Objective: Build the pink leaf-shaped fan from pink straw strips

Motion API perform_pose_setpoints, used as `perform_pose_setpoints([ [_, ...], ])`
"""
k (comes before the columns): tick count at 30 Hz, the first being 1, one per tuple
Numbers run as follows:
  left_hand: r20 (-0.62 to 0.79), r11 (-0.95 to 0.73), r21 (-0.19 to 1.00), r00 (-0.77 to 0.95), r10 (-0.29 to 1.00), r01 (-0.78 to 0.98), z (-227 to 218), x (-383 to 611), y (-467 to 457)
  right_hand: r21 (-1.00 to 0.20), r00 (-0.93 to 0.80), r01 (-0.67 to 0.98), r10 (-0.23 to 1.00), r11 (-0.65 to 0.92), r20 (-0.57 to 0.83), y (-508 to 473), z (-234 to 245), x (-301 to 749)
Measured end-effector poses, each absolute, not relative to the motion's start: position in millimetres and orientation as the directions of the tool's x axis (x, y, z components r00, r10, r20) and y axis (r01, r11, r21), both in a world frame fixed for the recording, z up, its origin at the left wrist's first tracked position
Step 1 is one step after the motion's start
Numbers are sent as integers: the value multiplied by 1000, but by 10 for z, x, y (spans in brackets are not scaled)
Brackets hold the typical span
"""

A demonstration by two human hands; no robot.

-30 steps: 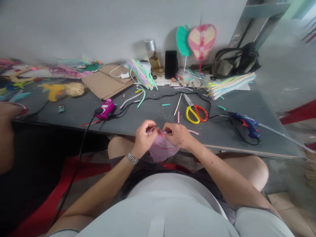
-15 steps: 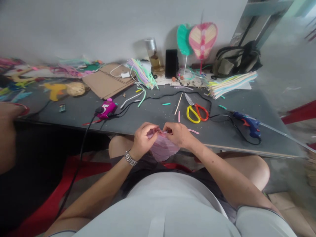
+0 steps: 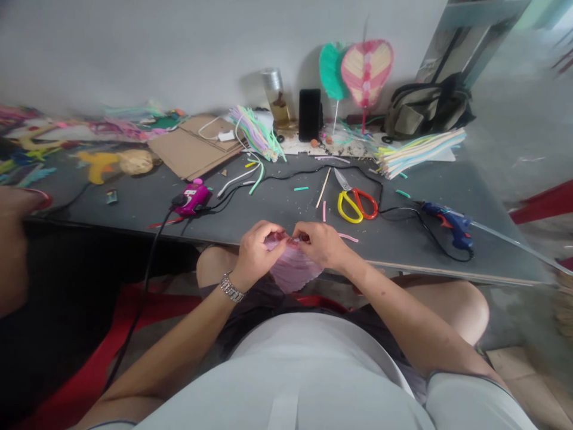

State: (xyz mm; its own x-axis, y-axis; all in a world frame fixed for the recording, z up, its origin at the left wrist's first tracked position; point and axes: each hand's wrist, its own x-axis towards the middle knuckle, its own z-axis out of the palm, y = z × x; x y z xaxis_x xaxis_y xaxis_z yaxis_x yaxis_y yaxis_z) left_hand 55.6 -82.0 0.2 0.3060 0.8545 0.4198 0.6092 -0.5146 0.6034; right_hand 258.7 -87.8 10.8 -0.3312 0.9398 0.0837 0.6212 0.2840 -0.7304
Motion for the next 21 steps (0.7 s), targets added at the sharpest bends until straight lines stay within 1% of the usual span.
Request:
perform_pose_setpoints([
  [4, 395, -475, 574, 282, 874, 667, 25, 596, -830, -729, -330, 619, 939, 292, 96, -890, 118, 2578],
  [7, 360, -444, 587, 273, 892, 677, 56, 609, -831, -735, -340, 607, 935, 301, 101, -891, 123, 2574],
  [13, 322, -397, 648, 238, 916, 650, 76, 583, -833, -736, -355, 594, 927, 324, 121, -873, 131, 2556],
  [17, 294, -359, 699, 210, 932, 619, 59, 560, -820, -747, -356, 592, 930, 302, 94, -871, 148, 2540],
  [21, 220, -296, 765, 200, 955, 572, 58, 544, -795, -750, -363, 585, 926, 310, 100, -875, 166, 2523],
])
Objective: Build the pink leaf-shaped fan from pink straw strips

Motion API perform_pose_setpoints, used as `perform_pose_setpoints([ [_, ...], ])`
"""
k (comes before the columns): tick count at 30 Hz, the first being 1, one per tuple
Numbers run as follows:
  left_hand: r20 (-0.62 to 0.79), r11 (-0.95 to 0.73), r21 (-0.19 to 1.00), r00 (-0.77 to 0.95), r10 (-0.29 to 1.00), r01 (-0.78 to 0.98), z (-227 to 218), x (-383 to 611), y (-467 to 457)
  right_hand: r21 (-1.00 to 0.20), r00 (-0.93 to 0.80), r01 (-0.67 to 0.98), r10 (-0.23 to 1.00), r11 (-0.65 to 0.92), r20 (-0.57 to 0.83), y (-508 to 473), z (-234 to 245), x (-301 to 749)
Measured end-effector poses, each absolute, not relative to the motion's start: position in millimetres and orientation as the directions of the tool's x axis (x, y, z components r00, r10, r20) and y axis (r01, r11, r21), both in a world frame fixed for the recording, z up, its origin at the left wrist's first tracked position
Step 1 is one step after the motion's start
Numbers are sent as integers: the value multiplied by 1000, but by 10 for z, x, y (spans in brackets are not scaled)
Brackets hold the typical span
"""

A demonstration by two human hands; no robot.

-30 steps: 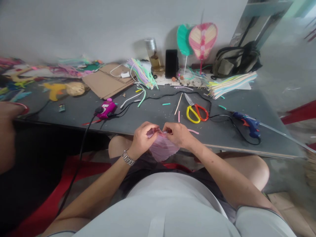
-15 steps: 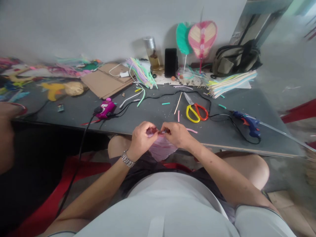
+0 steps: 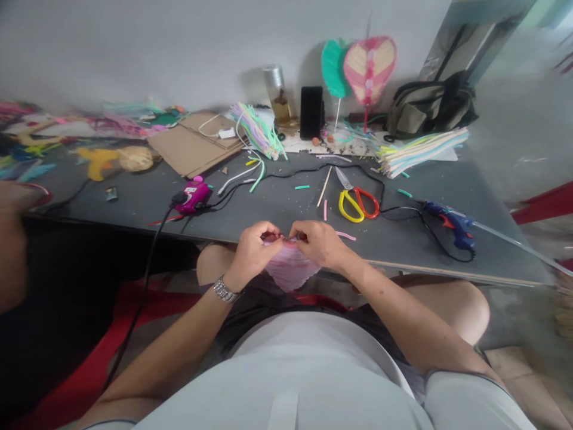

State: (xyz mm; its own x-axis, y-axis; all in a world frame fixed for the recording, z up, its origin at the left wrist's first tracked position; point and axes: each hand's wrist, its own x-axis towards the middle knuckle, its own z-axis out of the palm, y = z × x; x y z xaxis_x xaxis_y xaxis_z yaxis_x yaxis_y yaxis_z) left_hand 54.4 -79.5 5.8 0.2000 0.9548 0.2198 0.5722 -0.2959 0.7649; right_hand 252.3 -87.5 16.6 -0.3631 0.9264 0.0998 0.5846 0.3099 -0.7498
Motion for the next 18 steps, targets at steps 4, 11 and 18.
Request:
perform_pose_setpoints([
  [4, 245, -328, 736, 219, 944, 592, 97, 520, -806, -735, -362, 599, 926, 317, 105, -875, 175, 2514],
  [11, 412, -477, 451, 298, 861, 754, 167, 514, -910, -714, -374, 600, 915, 362, 149, -880, 173, 2514],
  [18, 302, -406, 691, 270, 914, 599, 133, 517, -892, -668, -390, 621, 901, 411, 192, -907, 187, 2497],
])
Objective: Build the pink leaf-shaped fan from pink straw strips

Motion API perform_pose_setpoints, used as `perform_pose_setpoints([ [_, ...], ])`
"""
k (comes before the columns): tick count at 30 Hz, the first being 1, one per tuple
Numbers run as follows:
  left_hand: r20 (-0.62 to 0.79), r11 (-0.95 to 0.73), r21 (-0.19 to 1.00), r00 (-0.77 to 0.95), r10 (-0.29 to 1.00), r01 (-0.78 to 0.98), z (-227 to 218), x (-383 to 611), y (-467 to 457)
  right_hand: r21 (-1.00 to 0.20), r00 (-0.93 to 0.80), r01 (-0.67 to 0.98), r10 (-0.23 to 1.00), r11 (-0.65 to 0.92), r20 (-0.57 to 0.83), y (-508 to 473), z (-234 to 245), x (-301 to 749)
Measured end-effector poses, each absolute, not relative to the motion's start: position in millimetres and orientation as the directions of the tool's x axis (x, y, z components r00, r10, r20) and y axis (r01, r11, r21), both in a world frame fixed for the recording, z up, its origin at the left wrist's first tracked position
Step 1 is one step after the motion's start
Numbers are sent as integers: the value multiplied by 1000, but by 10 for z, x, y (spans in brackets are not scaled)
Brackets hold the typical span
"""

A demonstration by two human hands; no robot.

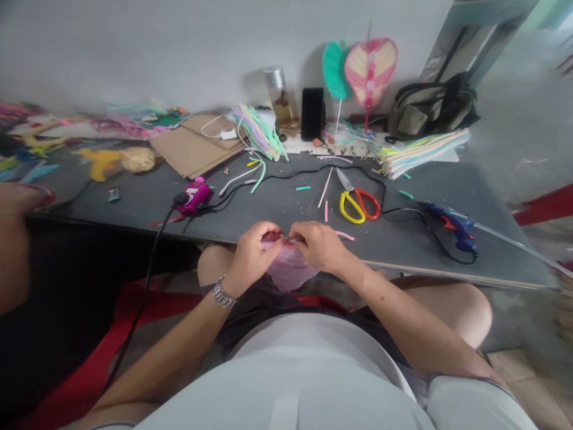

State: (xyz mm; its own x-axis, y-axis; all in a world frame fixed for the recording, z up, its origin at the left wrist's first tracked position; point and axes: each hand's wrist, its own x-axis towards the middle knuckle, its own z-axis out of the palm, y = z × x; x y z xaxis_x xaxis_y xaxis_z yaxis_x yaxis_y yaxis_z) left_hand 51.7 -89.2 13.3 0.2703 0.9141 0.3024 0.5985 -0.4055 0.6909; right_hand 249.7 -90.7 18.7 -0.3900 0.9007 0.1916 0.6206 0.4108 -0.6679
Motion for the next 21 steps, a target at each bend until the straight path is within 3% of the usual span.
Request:
perform_pose_setpoints([
  [4, 250, -317, 803, 197, 948, 505, 63, 541, -882, -668, -386, 623, 903, 406, 189, -909, 195, 2480],
  [21, 200, -246, 856, 148, 969, 454, 70, 489, -853, -672, -378, 612, 900, 418, 216, -913, 174, 2444],
])
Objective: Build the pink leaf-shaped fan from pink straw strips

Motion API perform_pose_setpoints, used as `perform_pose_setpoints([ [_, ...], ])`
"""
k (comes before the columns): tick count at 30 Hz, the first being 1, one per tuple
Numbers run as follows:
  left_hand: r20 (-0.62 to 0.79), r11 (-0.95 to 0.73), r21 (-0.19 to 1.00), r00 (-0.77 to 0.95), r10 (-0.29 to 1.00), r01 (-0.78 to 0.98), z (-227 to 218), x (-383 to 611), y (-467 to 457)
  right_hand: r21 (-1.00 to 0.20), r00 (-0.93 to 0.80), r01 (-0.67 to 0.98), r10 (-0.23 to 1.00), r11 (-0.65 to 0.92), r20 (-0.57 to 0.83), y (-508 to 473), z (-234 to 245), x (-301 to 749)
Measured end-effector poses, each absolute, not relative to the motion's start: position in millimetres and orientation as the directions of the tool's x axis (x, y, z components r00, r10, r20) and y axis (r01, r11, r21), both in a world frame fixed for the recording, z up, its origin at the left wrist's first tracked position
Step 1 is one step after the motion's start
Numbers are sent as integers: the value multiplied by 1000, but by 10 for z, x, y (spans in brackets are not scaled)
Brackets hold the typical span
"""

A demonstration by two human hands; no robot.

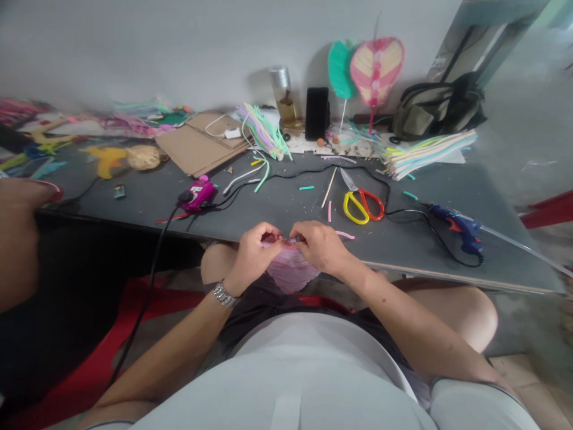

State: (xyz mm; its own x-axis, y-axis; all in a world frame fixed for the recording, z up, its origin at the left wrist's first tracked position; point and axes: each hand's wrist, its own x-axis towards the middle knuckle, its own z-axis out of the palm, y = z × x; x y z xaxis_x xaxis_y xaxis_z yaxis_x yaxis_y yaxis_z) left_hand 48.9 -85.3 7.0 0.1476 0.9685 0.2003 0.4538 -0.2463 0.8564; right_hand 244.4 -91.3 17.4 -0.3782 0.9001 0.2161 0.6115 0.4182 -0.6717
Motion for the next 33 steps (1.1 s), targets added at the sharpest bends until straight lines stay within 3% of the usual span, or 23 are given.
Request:
perform_pose_setpoints([
  [19, 89, -152, 887, 163, 983, 435, 232, 381, -883, -661, -374, 633, 907, 402, 194, -968, 241, 2368],
  [28, 187, -253, 820, 178, 966, 514, 224, 328, -897, -660, -363, 611, 896, 437, 257, -972, 238, 2373],
  [33, 101, -158, 900, 158, 982, 407, 172, 364, -924, -687, -339, 599, 907, 412, 248, -990, 237, 2372],
])
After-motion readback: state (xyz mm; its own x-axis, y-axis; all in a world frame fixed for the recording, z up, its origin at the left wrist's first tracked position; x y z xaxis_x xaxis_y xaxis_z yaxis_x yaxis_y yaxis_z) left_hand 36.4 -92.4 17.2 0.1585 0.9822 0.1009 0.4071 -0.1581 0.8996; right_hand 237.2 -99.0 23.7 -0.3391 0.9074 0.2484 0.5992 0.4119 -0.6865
